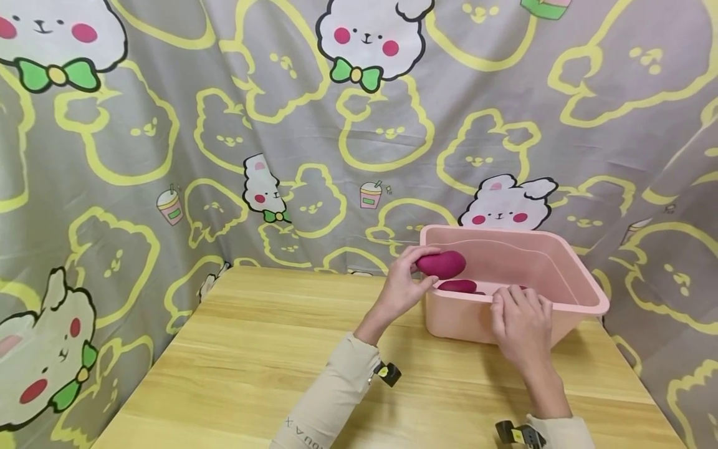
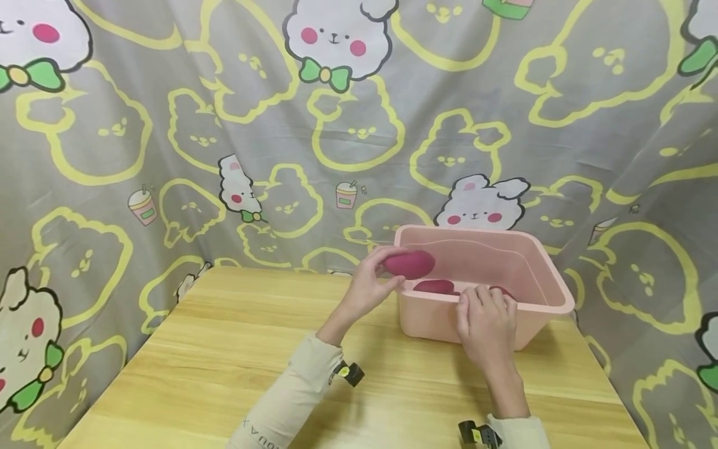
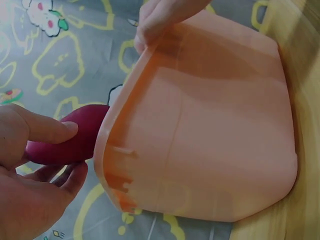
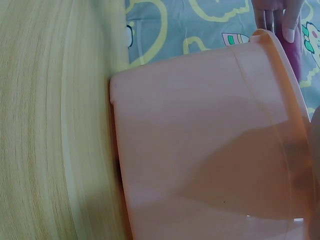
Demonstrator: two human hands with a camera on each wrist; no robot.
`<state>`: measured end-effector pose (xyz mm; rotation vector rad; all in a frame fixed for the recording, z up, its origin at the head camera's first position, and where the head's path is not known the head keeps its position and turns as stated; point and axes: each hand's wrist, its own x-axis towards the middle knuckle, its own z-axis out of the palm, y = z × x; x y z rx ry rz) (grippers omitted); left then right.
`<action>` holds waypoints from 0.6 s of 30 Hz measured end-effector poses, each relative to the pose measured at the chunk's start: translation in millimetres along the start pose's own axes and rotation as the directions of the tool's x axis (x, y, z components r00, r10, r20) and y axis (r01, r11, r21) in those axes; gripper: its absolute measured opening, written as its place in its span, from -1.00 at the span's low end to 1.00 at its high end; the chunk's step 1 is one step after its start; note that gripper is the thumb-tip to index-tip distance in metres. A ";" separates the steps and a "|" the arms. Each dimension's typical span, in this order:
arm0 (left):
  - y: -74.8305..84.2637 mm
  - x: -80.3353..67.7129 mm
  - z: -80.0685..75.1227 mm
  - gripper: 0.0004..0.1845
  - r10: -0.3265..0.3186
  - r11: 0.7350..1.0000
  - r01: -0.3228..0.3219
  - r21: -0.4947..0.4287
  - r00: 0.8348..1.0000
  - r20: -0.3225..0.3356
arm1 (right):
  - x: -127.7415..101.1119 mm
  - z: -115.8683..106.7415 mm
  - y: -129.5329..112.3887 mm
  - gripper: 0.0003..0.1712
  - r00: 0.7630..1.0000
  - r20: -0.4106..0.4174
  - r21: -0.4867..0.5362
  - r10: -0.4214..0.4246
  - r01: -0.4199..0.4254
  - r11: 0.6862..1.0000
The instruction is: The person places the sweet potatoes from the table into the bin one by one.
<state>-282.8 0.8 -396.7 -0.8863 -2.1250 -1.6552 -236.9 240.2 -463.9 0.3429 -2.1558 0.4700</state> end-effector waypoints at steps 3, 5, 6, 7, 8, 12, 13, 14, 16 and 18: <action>-2.7 -0.5 1.6 -0.49 -0.008 1.000 0.008 -0.019 1.000 0.003 | -0.2 1.1 -0.1 -0.66 1.000 0.000 -0.002 -0.003 0.003 1.000; -3.9 -0.8 2.6 -0.49 -0.007 1.000 0.007 -0.018 1.000 0.000 | -0.4 1.7 0.4 -0.65 1.000 0.001 -0.004 -0.006 0.006 1.000; -4.6 -0.8 3.2 -0.49 -0.006 1.000 0.006 -0.016 1.000 -0.002 | -0.4 1.9 0.6 -0.65 1.000 0.000 -0.004 -0.007 0.007 1.000; -5.0 -0.9 3.8 -0.48 -0.004 1.000 0.004 -0.016 1.000 -0.005 | -0.4 2.0 0.7 -0.65 1.000 -0.001 -0.003 -0.008 0.008 1.000; -5.4 -1.1 4.3 -0.48 -0.004 1.000 0.003 -0.013 1.000 -0.006 | -0.5 2.1 1.0 -0.65 1.000 -0.001 -0.003 -0.009 0.009 1.000; -6.7 -1.6 6.6 -0.46 -0.003 1.000 0.003 -0.018 1.000 -0.008 | -0.9 2.5 1.7 -0.65 1.000 0.002 -0.001 -0.011 0.011 1.000; -7.1 -1.7 7.0 -0.46 -0.002 1.000 0.002 -0.018 1.000 -0.007 | -0.8 2.5 1.8 -0.65 1.000 0.003 0.000 -0.011 0.011 1.000; -7.8 -1.7 7.4 -0.46 -0.001 1.000 0.001 -0.021 1.000 -0.005 | -0.9 2.6 1.9 -0.65 1.000 0.004 0.000 -0.010 0.010 1.000; -8.4 -1.7 8.0 -0.45 0.000 1.000 0.000 -0.026 1.000 -0.002 | -0.5 2.5 1.8 -0.65 1.000 0.003 0.002 -0.008 0.008 1.000; -9.1 -1.4 8.3 -0.45 -0.001 1.000 0.001 -0.026 1.000 0.004 | 0.3 2.3 1.3 -0.65 1.000 0.002 0.002 -0.006 0.006 1.000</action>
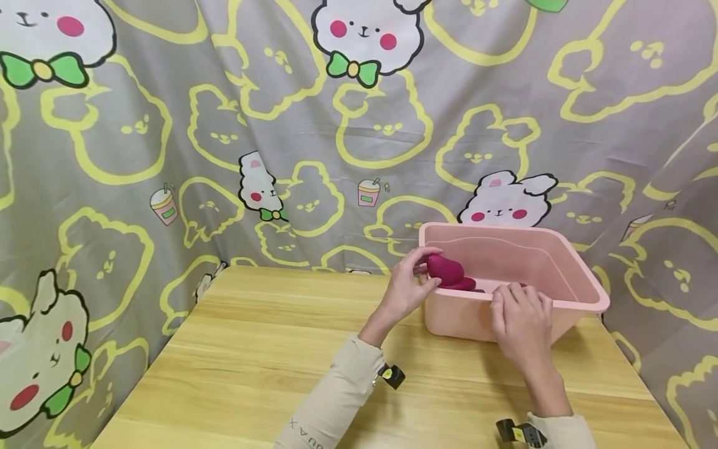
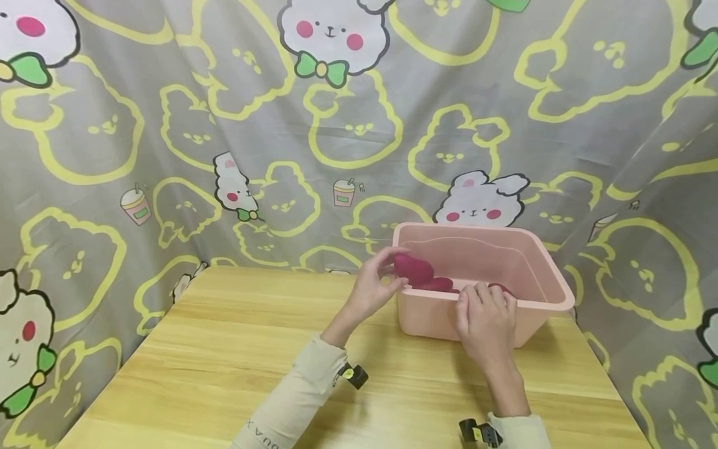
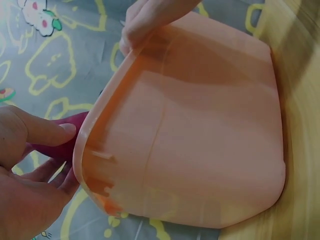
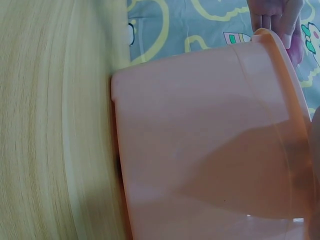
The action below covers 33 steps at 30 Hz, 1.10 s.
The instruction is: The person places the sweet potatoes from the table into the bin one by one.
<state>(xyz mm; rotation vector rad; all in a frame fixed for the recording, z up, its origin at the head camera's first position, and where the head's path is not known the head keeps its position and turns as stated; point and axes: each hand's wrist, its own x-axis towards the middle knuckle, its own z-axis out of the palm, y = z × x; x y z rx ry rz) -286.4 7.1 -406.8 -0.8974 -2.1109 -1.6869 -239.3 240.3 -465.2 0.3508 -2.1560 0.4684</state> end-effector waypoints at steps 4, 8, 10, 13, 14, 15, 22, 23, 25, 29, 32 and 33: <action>-0.8 1.0 1.2 -0.44 -0.003 1.000 0.003 -0.008 1.000 0.003 | 1.3 -0.8 -0.9 -0.66 1.000 0.009 -0.002 0.005 -0.005 1.000; -0.4 2.1 2.7 -0.43 0.000 1.000 0.000 -0.002 1.000 0.011 | 1.8 -1.5 -2.0 -0.68 1.000 0.017 -0.006 0.013 -0.013 1.000; -0.7 2.3 3.9 -0.44 0.006 1.000 -0.007 0.010 1.000 0.021 | 1.5 -1.9 -2.6 -0.68 1.000 0.017 -0.004 0.016 -0.016 1.000; -1.3 2.4 5.5 -0.46 0.012 1.000 -0.012 0.010 1.000 0.029 | 1.1 -2.3 -3.4 -0.68 1.000 0.012 -0.004 0.013 -0.013 1.000; -1.7 2.3 5.9 -0.47 0.011 1.000 -0.012 0.006 1.000 0.029 | 1.1 -2.5 -3.8 -0.68 1.000 0.010 -0.004 0.010 -0.010 1.000; -1.9 2.1 6.3 -0.49 0.012 1.000 -0.012 -0.002 1.000 0.028 | 1.1 -2.7 -4.0 -0.68 1.000 0.008 -0.005 0.008 -0.008 1.000; -3.7 -1.3 4.7 -0.59 0.008 0.999 -0.009 -0.048 1.000 -0.009 | 1.6 -2.3 -6.7 -0.67 1.000 -0.006 -0.002 0.000 0.000 1.000; -4.0 -2.0 4.0 -0.60 0.013 0.998 -0.014 -0.053 1.000 -0.015 | 1.5 -2.0 -6.9 -0.67 1.000 -0.008 -0.002 -0.002 0.002 1.000; -4.6 -3.5 2.4 -0.61 0.024 0.997 -0.026 -0.067 0.999 -0.023 | 1.0 -1.7 -6.9 -0.67 1.000 -0.012 -0.005 -0.003 0.003 1.000; -3.2 -6.6 -1.6 -0.64 0.040 0.996 -0.044 -0.076 0.998 -0.049 | 0.6 -1.7 -5.5 -0.66 1.000 -0.009 -0.008 -0.002 0.002 1.000; 6.0 -10.7 -7.3 -0.67 0.040 0.995 -0.045 -0.084 0.997 -0.065 | 0.7 -2.5 -4.5 -0.66 1.000 -0.001 -0.011 -0.002 0.002 1.000; 10.4 -12.6 -9.9 -0.68 0.041 0.995 -0.047 -0.087 0.997 -0.072 | 0.6 -2.8 -4.1 -0.67 1.000 0.001 -0.012 -0.002 0.002 1.000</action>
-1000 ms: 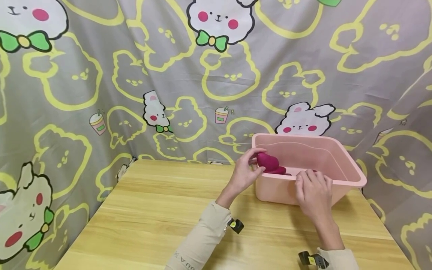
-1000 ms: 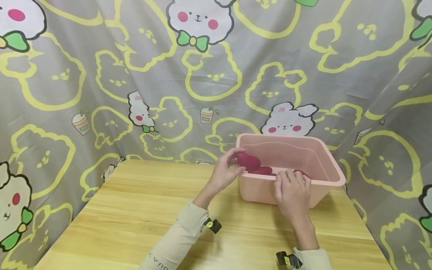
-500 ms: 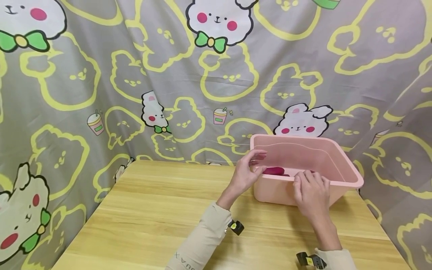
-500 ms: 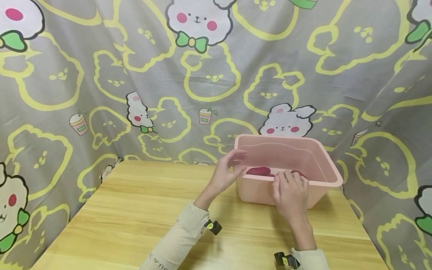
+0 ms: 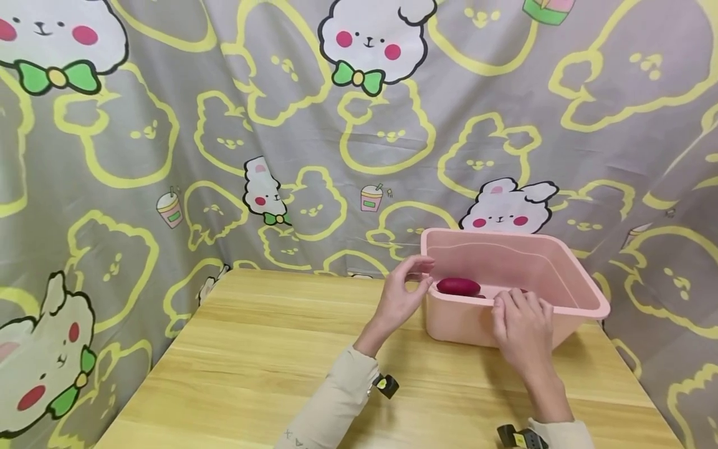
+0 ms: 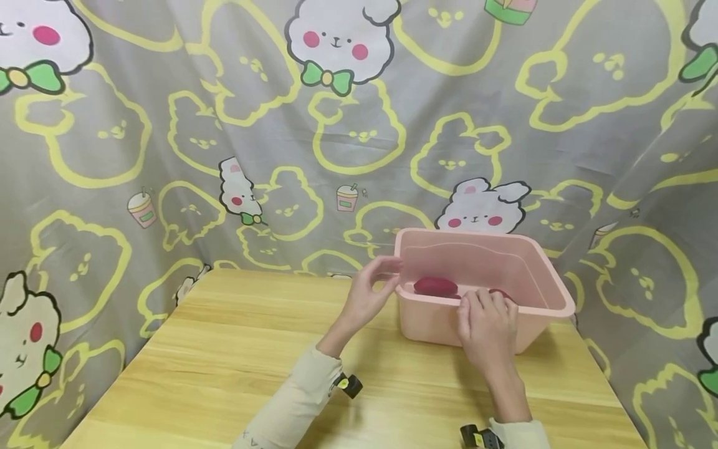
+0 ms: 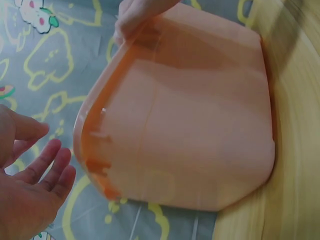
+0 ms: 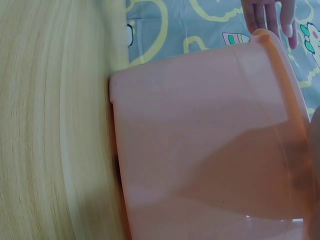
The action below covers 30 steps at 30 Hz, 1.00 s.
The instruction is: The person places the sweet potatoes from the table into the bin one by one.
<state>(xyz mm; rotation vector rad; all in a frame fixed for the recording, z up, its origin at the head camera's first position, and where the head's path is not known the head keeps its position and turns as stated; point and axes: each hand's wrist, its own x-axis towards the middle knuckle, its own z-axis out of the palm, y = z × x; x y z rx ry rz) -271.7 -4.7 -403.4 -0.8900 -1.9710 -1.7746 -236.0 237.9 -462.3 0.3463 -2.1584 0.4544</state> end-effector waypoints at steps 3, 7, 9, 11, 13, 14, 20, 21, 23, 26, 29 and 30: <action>10.6 -5.9 -6.1 -0.70 -0.007 1.000 0.007 0.001 1.000 -0.003 | -2.0 -1.7 1.5 -0.68 1.000 0.005 -0.002 0.003 -0.003 1.000; -7.4 -11.6 -10.6 -0.70 0.002 1.000 -0.002 0.029 1.000 -0.004 | -3.0 -4.5 2.9 -0.70 1.000 0.007 -0.006 0.000 0.000 1.000; -18.4 -14.2 -12.9 -0.69 0.004 0.999 -0.004 0.047 1.000 -0.007 | -2.6 -5.8 3.1 -0.70 1.000 0.012 -0.010 -0.006 0.006 1.000; -24.2 -17.4 -16.3 -0.70 0.000 0.997 0.001 0.074 1.000 -0.014 | -1.8 -7.2 2.5 -0.71 1.000 0.020 -0.013 -0.009 0.009 1.000; -25.8 -20.4 -21.1 -0.71 -0.015 0.994 0.016 0.110 1.000 -0.014 | -1.0 -8.5 1.4 -0.73 0.999 0.032 -0.015 -0.010 0.010 1.000; -26.1 -21.5 -23.9 -0.72 -0.017 0.993 0.018 0.120 1.000 -0.010 | -0.5 -9.3 0.6 -0.74 0.999 0.040 -0.017 -0.010 0.011 1.000; -25.0 -25.3 -45.0 -0.73 -0.021 0.971 0.021 0.238 1.000 -0.003 | 2.9 -14.9 -4.3 -0.76 0.992 0.129 -0.039 0.008 -0.003 0.999; -24.7 -25.6 -48.9 -0.73 -0.020 0.964 0.020 0.264 1.000 -0.002 | 3.5 -16.0 -5.0 -0.76 0.989 0.149 -0.043 0.013 -0.006 0.999; -24.3 -25.8 -57.0 -0.73 -0.020 0.952 0.018 0.304 1.000 0.004 | 5.3 -18.8 -6.0 -0.76 0.982 0.187 -0.051 0.018 -0.009 0.999; -23.5 -25.4 -68.2 -0.72 -0.010 0.934 0.003 0.358 1.000 0.018 | 9.6 -23.6 -6.8 -0.75 0.974 0.226 -0.058 0.019 -0.006 0.998; -22.4 -24.9 -78.6 -0.72 0.008 0.908 -0.021 0.419 0.999 0.033 | 15.6 -27.9 -6.2 -0.74 0.967 0.255 -0.051 0.012 0.001 0.999; -21.8 -25.0 -82.0 -0.72 0.016 0.899 -0.031 0.437 0.999 0.038 | 17.5 -28.8 -5.9 -0.75 0.965 0.263 -0.044 0.010 0.002 0.999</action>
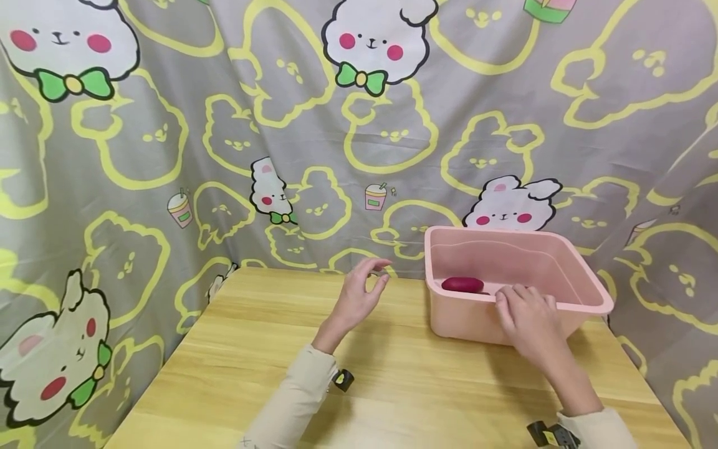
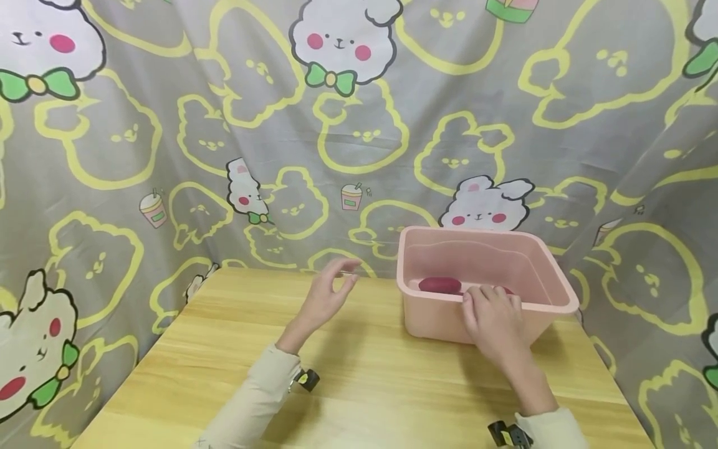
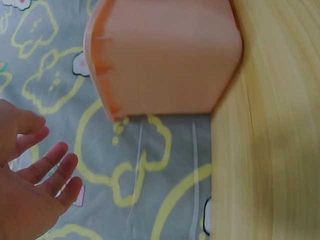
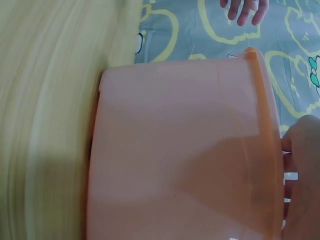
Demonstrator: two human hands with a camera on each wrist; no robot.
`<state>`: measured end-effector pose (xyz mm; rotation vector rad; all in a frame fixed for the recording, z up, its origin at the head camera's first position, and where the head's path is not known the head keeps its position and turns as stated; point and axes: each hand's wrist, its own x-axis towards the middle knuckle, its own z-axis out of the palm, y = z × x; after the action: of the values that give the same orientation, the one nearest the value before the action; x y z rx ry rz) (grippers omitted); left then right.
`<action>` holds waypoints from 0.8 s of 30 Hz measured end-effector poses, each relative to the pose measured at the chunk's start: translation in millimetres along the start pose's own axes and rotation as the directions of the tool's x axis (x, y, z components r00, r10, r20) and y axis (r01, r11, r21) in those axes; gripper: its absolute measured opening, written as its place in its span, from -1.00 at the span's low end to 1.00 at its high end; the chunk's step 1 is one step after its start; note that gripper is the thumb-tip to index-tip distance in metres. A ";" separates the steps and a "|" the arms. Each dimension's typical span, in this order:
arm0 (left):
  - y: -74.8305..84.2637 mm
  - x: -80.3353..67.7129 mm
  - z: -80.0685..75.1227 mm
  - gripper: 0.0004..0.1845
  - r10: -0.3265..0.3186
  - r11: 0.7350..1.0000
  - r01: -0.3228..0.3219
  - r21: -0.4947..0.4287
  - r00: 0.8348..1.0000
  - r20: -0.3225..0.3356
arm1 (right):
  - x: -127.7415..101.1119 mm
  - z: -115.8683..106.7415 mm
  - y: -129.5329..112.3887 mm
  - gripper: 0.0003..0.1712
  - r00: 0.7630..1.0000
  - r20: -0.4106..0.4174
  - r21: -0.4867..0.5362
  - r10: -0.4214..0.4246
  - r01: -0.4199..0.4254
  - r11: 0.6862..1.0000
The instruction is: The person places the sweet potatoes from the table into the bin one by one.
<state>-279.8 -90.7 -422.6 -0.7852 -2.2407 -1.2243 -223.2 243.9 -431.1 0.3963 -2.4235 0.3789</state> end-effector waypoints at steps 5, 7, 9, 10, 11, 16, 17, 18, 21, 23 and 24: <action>-5.6 -2.9 -14.9 -0.72 0.017 0.996 -0.019 0.089 1.000 0.019 | 5.6 -4.1 2.4 -0.78 0.999 0.041 0.038 -0.015 0.013 0.999; -8.0 -4.4 -21.6 -0.72 0.005 0.993 -0.009 0.116 0.999 0.031 | 7.8 -5.1 2.7 -0.79 0.998 0.052 0.049 -0.026 0.023 0.999; -10.5 -5.9 -28.5 -0.72 -0.007 0.990 0.000 0.141 0.999 0.045 | 9.3 -6.2 3.0 -0.80 0.998 0.059 0.061 -0.031 0.028 0.998; -11.6 -6.7 -31.9 -0.72 -0.013 0.989 0.005 0.150 0.998 0.054 | 10.1 -6.9 3.7 -0.80 0.998 0.061 0.063 -0.034 0.030 0.998; -12.8 -7.4 -35.3 -0.71 -0.021 0.987 0.010 0.163 0.998 0.065 | 10.8 -7.8 4.2 -0.80 0.997 0.064 0.066 -0.034 0.030 0.997; -20.8 -10.5 -52.9 -0.66 -0.046 0.971 0.020 0.240 0.993 0.105 | 16.1 -11.0 9.3 -0.74 0.994 0.108 0.078 -0.017 0.009 0.997; -22.8 -10.9 -56.3 -0.64 -0.054 0.965 0.024 0.263 0.993 0.109 | 17.8 -11.9 10.4 -0.72 0.993 0.121 0.082 -0.013 0.003 0.997; -24.7 -11.1 -59.9 -0.63 -0.061 0.958 0.027 0.287 0.992 0.110 | 19.8 -12.3 11.9 -0.70 0.991 0.135 0.085 -0.010 -0.002 0.996; -31.0 -12.2 -69.9 -0.61 -0.075 0.936 0.029 0.352 0.990 0.117 | 24.9 -12.5 16.7 -0.65 0.986 0.166 0.086 -0.016 0.002 0.996; -34.6 -13.4 -76.5 -0.59 -0.089 0.921 0.033 0.387 0.988 0.127 | 26.5 -12.3 19.8 -0.63 0.984 0.179 0.086 -0.026 0.010 0.996; -36.2 -13.9 -80.0 -0.58 -0.095 0.915 0.034 0.403 0.986 0.134 | 27.1 -12.3 21.3 -0.62 0.982 0.184 0.084 -0.032 0.016 0.996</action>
<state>-284.1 -179.0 -413.4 -0.6617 -2.5415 -0.7083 -244.5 262.7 -408.2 0.5174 -2.5874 0.4504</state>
